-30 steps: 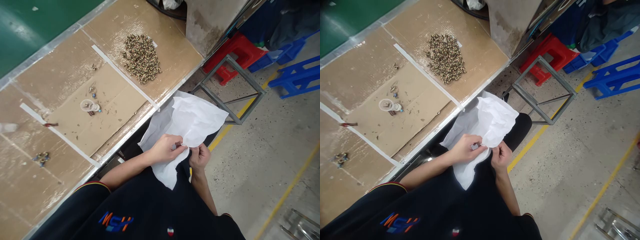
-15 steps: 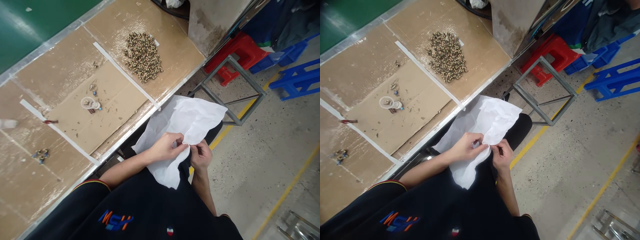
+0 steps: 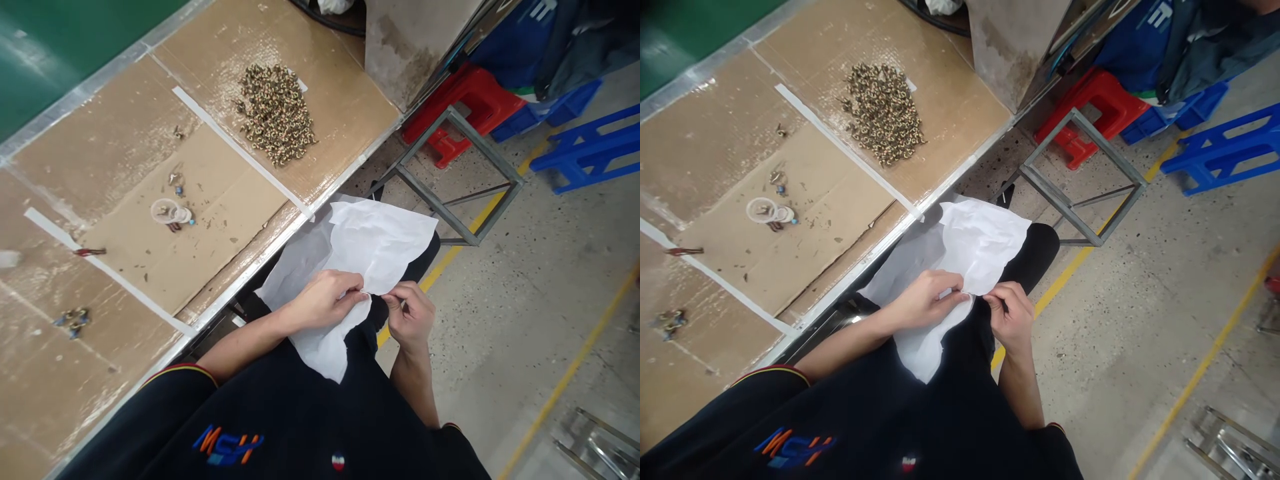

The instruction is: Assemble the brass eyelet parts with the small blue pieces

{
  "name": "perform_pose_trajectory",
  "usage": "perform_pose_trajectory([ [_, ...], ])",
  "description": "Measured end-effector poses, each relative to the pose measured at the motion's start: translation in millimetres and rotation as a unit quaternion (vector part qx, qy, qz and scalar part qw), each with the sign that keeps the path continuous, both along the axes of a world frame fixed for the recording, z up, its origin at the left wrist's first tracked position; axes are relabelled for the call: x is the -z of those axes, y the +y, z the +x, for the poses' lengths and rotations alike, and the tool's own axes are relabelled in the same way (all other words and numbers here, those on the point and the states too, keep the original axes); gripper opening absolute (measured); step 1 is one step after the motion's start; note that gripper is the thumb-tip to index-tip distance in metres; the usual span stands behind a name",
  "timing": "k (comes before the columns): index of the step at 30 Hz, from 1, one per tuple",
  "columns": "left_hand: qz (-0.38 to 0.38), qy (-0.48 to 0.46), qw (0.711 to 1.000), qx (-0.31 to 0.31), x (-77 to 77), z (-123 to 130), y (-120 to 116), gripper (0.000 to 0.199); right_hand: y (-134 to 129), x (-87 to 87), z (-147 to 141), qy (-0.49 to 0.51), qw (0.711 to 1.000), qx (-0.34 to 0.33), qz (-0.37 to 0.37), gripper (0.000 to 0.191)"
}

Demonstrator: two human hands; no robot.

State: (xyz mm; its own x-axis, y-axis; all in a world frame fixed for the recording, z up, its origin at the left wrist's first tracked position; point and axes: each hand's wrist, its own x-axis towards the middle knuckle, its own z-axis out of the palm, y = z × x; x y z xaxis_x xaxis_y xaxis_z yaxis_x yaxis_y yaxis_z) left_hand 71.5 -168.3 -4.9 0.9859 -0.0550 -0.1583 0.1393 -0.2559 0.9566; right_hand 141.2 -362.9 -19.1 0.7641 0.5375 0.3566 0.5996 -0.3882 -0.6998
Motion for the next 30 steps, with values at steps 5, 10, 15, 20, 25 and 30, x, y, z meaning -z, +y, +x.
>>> perform_pose_trajectory([
  [5,0.011,-0.003,1.0,0.02,0.3,0,-3,0.031,-8,-7.6,4,-0.019,0.999,-0.032,-0.027,0.016],
  [10,0.043,0.032,0.999,-0.003,3.9,-1,12,0.026,-39,-17.6,26,-0.067,0.997,0.019,-0.038,0.013],
  [15,0.023,0.041,0.999,-0.006,8.2,3,15,0.031,-57,-26.8,33,-0.061,0.996,0.016,-0.066,0.009],
  [20,-0.038,0.056,0.998,0.01,12.3,7,9,0.033,-42,-25.2,23,-0.017,0.999,0.01,-0.027,0.014],
  [25,-0.056,0.022,0.998,0.02,18.7,8,6,0.028,-28,-19.0,16,0.019,1.0,0.004,0.022,0.018],
  [30,-0.063,-0.032,0.997,-0.006,19.0,5,-1,0.02,-13,-11.3,8,0.058,0.997,0.017,0.044,0.018],
])
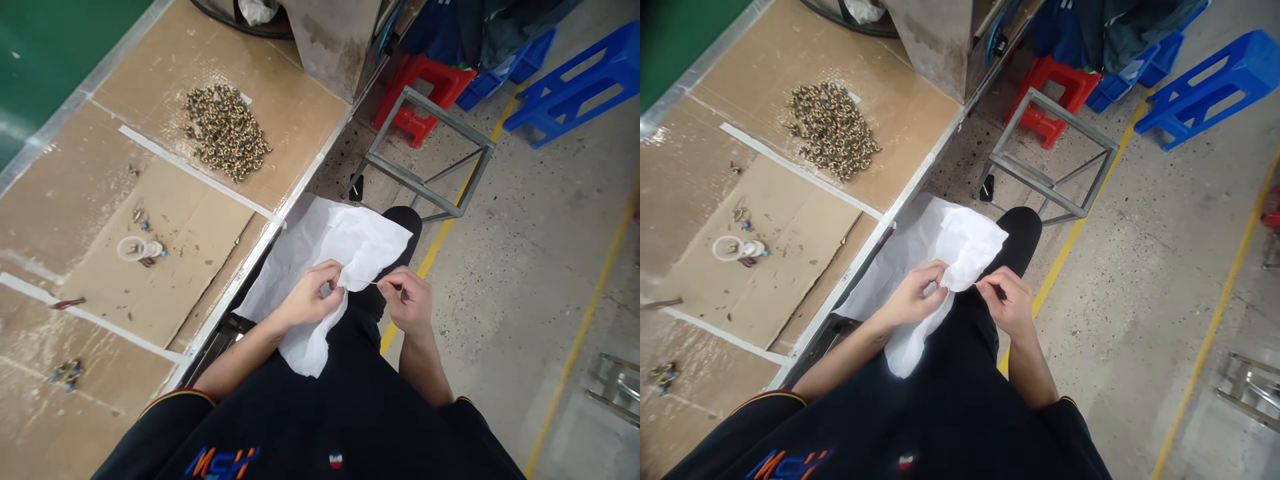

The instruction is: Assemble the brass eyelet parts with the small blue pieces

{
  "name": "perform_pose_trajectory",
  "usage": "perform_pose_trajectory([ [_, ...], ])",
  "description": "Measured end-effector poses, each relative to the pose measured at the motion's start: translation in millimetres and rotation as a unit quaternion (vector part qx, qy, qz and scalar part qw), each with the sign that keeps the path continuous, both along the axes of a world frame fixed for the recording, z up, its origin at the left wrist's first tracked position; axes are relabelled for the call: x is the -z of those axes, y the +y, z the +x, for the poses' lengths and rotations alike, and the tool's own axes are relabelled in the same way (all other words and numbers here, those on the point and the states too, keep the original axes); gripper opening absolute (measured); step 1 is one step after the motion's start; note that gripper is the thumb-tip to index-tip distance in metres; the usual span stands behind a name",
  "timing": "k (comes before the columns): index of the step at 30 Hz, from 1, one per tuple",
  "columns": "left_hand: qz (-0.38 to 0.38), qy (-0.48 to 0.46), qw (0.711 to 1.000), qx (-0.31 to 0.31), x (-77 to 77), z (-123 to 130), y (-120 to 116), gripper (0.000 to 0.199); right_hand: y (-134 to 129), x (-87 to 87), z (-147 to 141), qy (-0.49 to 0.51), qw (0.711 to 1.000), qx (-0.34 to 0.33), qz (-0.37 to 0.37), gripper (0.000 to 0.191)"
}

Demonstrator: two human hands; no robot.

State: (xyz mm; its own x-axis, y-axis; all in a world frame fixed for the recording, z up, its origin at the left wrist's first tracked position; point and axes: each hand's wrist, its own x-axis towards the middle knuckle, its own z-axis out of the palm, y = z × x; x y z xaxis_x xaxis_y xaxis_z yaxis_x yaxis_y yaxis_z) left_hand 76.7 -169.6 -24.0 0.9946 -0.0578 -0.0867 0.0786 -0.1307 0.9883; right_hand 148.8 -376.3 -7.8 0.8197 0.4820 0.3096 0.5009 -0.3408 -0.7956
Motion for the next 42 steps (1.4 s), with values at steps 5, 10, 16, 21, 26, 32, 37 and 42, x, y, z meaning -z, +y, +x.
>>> perform_pose_trajectory([
  [5,-0.109,-0.046,0.993,0.0,3.9,-3,1,0.021,10,5.1,-5,0.032,0.999,0.023,-0.014,0.022],
  [10,-0.295,-0.069,0.953,-0.012,18.4,-5,0,0.031,13,10.5,-11,0.059,0.998,0.026,-0.016,0.023],
  [16,-0.299,-0.036,0.951,-0.068,29.6,-5,-8,0.036,14,19.2,-20,0.102,0.994,0.026,-0.039,0.029],
  [21,-0.189,-0.054,0.978,-0.065,29.2,-4,-3,0.03,14,23.3,-22,0.114,0.991,-0.029,-0.058,0.031],
  [26,-0.157,-0.06,0.985,-0.038,23.5,-3,-1,0.022,16,26.2,-26,0.164,0.981,-0.08,-0.06,0.031],
  [32,-0.204,0.001,0.971,-0.123,23.6,-12,9,0.031,-8,21.0,-20,0.204,0.972,-0.115,-0.021,0.041],
  [37,-0.199,0.011,0.967,-0.162,20.3,-15,22,0.034,-51,11.7,-2,0.209,0.976,-0.055,0.037,0.044],
  [42,-0.198,0.061,0.97,-0.13,16.0,-7,8,0.039,-35,8.4,-5,0.206,0.973,-0.06,0.082,0.041],
])
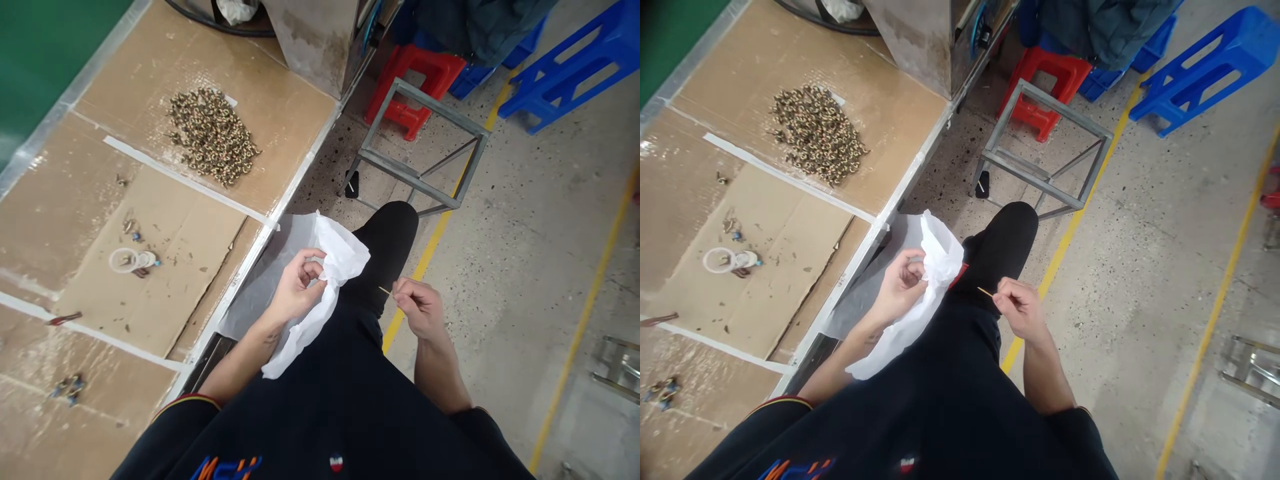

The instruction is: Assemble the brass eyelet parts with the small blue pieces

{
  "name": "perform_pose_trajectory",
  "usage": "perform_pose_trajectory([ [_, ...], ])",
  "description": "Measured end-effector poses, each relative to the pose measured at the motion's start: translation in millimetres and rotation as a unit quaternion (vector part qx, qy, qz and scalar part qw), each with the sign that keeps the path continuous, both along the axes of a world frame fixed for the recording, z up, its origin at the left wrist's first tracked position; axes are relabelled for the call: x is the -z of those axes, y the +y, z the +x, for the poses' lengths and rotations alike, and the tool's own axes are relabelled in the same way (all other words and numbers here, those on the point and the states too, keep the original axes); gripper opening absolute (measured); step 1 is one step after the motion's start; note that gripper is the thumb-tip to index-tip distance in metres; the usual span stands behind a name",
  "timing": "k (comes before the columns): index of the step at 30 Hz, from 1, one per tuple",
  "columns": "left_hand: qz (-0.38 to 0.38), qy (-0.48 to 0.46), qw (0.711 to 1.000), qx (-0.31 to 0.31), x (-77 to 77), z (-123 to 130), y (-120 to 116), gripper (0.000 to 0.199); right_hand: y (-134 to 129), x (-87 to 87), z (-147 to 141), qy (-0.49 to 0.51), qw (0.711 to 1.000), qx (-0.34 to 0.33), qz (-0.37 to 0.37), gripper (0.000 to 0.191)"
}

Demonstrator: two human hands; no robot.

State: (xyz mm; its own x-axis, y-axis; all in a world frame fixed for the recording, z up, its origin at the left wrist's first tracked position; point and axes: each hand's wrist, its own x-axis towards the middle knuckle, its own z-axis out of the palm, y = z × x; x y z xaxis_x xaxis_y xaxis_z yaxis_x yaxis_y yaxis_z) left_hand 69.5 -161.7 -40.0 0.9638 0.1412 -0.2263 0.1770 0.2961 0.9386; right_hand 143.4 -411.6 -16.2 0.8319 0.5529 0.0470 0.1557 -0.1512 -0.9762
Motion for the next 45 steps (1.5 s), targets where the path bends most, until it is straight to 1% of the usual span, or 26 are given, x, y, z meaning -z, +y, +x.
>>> perform_pose_trajectory([
  [3,0.043,0.013,0.999,0.021,-2.0,1,-6,0.03,23,1.2,-5,-0.006,1.0,-0.007,0.015,0.038],
  [6,0.038,0.001,0.998,0.053,-3.2,0,-8,0.023,38,2.1,-7,-0.013,0.999,-0.022,-0.02,0.037],
  [10,0.016,-0.015,0.997,0.078,-3.6,1,-11,0.021,45,3.7,-7,-0.03,0.997,-0.02,-0.064,0.037],
  [13,0.03,-0.011,0.996,0.079,-3.8,2,-15,0.013,48,7.4,-8,-0.04,0.995,-0.033,-0.081,0.035],
  [16,0.041,-0.002,0.997,0.065,-1.7,2,-20,0.009,49,11.7,-10,-0.046,0.992,-0.049,-0.104,0.035],
  [19,0.008,0.005,0.998,0.065,4.9,3,-23,0.005,39,12.1,-10,-0.054,0.99,-0.067,-0.11,0.038],
  [21,-0.01,0.022,0.998,0.052,11.1,2,-20,0.009,21,9.2,-7,-0.048,0.991,-0.08,-0.097,0.041],
  [22,-0.009,0.038,0.999,0.031,14.3,2,-17,0.013,9,7.1,-4,-0.039,0.992,-0.081,-0.083,0.042],
  [23,-0.002,0.056,0.998,0.006,17.4,1,-14,0.015,-3,5.2,-2,-0.029,0.994,-0.078,-0.065,0.043],
  [24,0.006,0.071,0.997,-0.014,20.4,0,-11,0.018,-14,3.6,1,-0.025,0.997,-0.056,-0.045,0.043],
  [25,0.014,0.076,0.997,-0.022,23.3,-1,-9,0.02,-23,2.8,2,-0.017,0.999,-0.03,-0.031,0.042],
  [27,0.026,0.057,0.998,0.0,30.0,-1,-7,0.022,-32,4.3,3,0.004,1.0,-0.009,-0.006,0.039],
  [29,0.044,0.023,0.998,0.038,39.9,4,-8,0.02,-26,10.4,-1,0.035,0.999,-0.033,-0.003,0.037],
  [30,0.068,0.014,0.996,0.049,46.5,10,-8,0.017,-20,14.5,-4,0.052,0.997,-0.054,-0.009,0.037],
  [32,0.144,0.022,0.988,0.056,63.0,26,-7,0.014,-5,23.3,-10,0.079,0.993,-0.08,-0.02,0.04],
  [33,0.193,0.035,0.979,0.053,72.4,36,-4,0.016,1,27.2,-12,0.088,0.992,-0.084,-0.023,0.042],
  [35,0.242,0.051,0.967,0.053,92.5,60,5,0.021,8,33.3,-14,0.099,0.991,-0.083,-0.023,0.045],
  [39,0.314,0.104,0.943,0.047,134.2,108,30,0.024,6,40.3,-13,0.106,0.991,-0.076,-0.007,0.047],
  [40,0.332,0.124,0.934,0.041,144.9,118,35,0.021,4,42.1,-12,0.109,0.992,-0.071,0.001,0.046],
  [42,0.364,0.17,0.915,0.031,166.7,133,43,0.009,1,47.1,-10,0.12,0.991,-0.058,0.021,0.045],
  [43,0.379,0.192,0.905,0.025,177.4,139,46,0.009,0,50.8,-9,0.129,0.99,-0.053,0.033,0.045],
  [45,0.404,0.231,0.885,0.017,197.4,148,50,0.024,0,60.8,-7,0.151,0.986,-0.043,0.058,0.045],
])
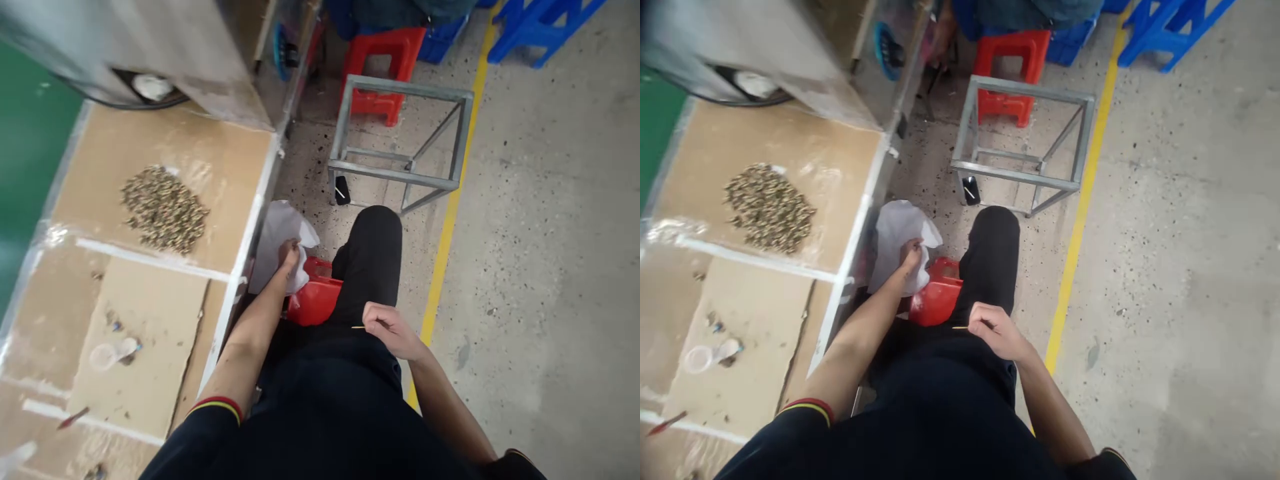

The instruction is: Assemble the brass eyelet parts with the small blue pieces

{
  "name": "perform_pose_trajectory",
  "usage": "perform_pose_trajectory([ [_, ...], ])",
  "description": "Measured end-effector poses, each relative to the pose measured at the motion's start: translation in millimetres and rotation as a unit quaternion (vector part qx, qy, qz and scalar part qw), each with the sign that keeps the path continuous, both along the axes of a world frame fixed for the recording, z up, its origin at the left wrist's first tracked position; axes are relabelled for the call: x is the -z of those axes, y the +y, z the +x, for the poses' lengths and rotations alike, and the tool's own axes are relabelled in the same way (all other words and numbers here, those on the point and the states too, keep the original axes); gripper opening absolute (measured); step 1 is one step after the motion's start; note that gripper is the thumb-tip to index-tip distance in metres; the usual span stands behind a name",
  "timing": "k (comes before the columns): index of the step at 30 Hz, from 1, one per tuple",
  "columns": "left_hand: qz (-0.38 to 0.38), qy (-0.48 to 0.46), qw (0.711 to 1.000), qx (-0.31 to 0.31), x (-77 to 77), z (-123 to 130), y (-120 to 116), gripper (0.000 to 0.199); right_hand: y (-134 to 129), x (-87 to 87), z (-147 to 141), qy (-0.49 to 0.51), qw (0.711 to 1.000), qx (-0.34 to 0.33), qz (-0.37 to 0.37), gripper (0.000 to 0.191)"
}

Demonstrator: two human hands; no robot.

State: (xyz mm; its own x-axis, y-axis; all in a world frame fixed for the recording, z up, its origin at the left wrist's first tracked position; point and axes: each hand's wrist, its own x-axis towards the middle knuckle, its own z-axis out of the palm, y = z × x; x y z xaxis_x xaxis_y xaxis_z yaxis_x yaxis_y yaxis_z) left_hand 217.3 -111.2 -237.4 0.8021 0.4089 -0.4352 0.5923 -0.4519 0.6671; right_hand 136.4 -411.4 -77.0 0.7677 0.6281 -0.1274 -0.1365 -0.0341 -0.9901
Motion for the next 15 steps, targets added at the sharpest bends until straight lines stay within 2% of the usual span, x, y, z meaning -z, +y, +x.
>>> perform_pose_trajectory([
  [3,0.035,0.033,0.999,-0.021,21.8,6,5,0.032,1,19.7,4,0.037,0.998,0.028,0.039,0.043],
  [5,0.06,0.054,0.996,-0.04,28.0,8,8,0.032,1,32.8,6,0.066,0.995,0.049,0.051,0.042],
  [10,0.099,0.074,0.989,-0.082,20.7,28,19,0.034,-4,54.0,20,0.146,0.985,0.076,0.055,0.042],
  [13,0.089,0.044,0.991,-0.093,15.3,41,25,0.038,-4,61.3,35,0.168,0.981,0.058,0.079,0.037],
  [15,0.068,0.022,0.993,-0.096,13.4,40,26,0.037,-1,66.1,45,0.176,0.98,0.043,0.086,0.034],
])
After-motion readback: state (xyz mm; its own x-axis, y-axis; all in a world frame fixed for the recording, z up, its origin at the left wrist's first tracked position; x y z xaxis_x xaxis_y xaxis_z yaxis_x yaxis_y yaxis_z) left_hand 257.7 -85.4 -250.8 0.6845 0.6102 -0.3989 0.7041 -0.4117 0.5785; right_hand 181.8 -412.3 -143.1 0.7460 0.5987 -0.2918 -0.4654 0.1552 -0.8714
